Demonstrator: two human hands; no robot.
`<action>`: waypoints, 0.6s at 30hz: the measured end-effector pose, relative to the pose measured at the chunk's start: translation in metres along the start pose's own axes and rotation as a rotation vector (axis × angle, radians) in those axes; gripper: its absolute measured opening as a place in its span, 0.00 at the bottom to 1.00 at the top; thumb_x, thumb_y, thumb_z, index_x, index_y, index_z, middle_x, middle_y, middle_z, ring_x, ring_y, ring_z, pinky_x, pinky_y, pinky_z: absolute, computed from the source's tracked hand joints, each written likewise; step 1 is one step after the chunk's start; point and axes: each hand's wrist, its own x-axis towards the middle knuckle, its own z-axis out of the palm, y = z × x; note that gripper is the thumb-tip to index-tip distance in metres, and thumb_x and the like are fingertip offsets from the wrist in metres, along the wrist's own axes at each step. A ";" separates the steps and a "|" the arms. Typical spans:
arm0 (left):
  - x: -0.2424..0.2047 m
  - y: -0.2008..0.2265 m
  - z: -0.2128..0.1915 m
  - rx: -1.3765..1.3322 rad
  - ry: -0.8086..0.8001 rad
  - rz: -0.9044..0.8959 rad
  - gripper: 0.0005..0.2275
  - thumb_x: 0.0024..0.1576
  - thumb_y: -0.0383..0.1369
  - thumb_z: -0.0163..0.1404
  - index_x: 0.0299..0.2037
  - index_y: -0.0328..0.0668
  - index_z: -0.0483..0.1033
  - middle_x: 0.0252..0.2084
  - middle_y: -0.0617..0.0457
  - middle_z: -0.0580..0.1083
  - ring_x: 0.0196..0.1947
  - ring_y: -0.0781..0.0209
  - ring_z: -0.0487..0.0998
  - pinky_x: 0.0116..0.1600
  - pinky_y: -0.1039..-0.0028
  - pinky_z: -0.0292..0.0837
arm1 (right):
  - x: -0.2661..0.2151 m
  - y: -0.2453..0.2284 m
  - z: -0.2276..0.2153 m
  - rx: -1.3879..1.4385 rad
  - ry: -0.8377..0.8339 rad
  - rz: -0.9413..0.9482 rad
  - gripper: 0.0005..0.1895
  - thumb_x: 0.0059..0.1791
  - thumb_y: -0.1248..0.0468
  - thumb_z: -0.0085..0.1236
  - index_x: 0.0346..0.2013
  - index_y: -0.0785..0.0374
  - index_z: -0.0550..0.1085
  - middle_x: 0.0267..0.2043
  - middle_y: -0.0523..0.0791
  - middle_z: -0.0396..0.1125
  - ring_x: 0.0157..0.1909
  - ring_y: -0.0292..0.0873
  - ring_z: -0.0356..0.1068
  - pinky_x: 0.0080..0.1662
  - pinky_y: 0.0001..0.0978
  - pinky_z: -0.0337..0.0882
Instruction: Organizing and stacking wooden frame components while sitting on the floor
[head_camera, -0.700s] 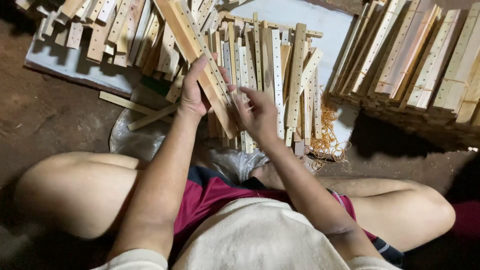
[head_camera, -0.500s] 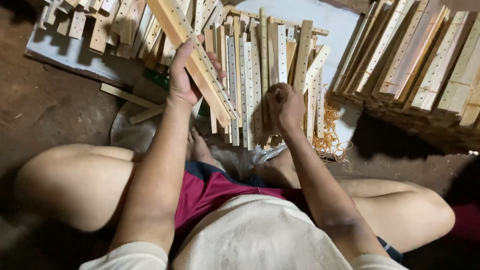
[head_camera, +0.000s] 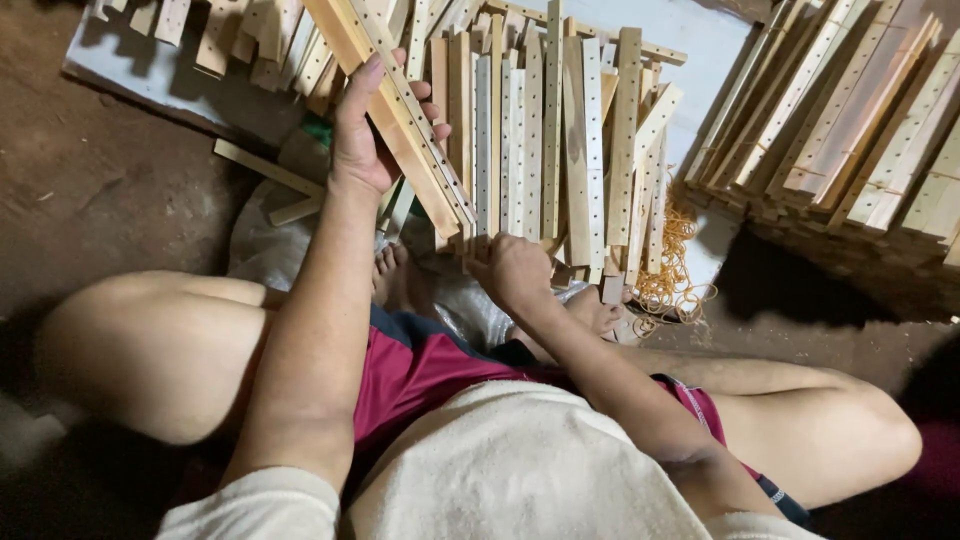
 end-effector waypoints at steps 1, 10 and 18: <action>-0.001 -0.004 -0.001 -0.002 0.000 0.000 0.34 0.44 0.47 0.58 0.61 0.38 0.69 0.38 0.45 0.74 0.32 0.53 0.78 0.39 0.58 0.81 | -0.002 -0.003 -0.015 -0.002 0.000 0.000 0.20 0.44 0.46 0.70 0.27 0.61 0.79 0.22 0.46 0.71 0.19 0.45 0.69 0.26 0.38 0.72; 0.009 -0.018 -0.014 -0.021 -0.160 -0.032 0.37 0.43 0.48 0.61 0.62 0.36 0.68 0.38 0.45 0.74 0.34 0.52 0.79 0.38 0.57 0.82 | -0.004 0.012 -0.095 1.115 -0.204 0.211 0.08 0.52 0.69 0.57 0.44 0.71 0.77 0.32 0.50 0.72 0.31 0.42 0.74 0.37 0.29 0.80; 0.012 -0.039 -0.010 -0.117 -0.087 -0.115 0.24 0.50 0.48 0.60 0.53 0.44 0.79 0.36 0.41 0.81 0.32 0.44 0.84 0.40 0.46 0.87 | -0.023 -0.007 -0.094 0.920 0.089 -0.245 0.15 0.53 0.67 0.60 0.53 0.70 0.78 0.33 0.57 0.75 0.32 0.41 0.70 0.33 0.35 0.74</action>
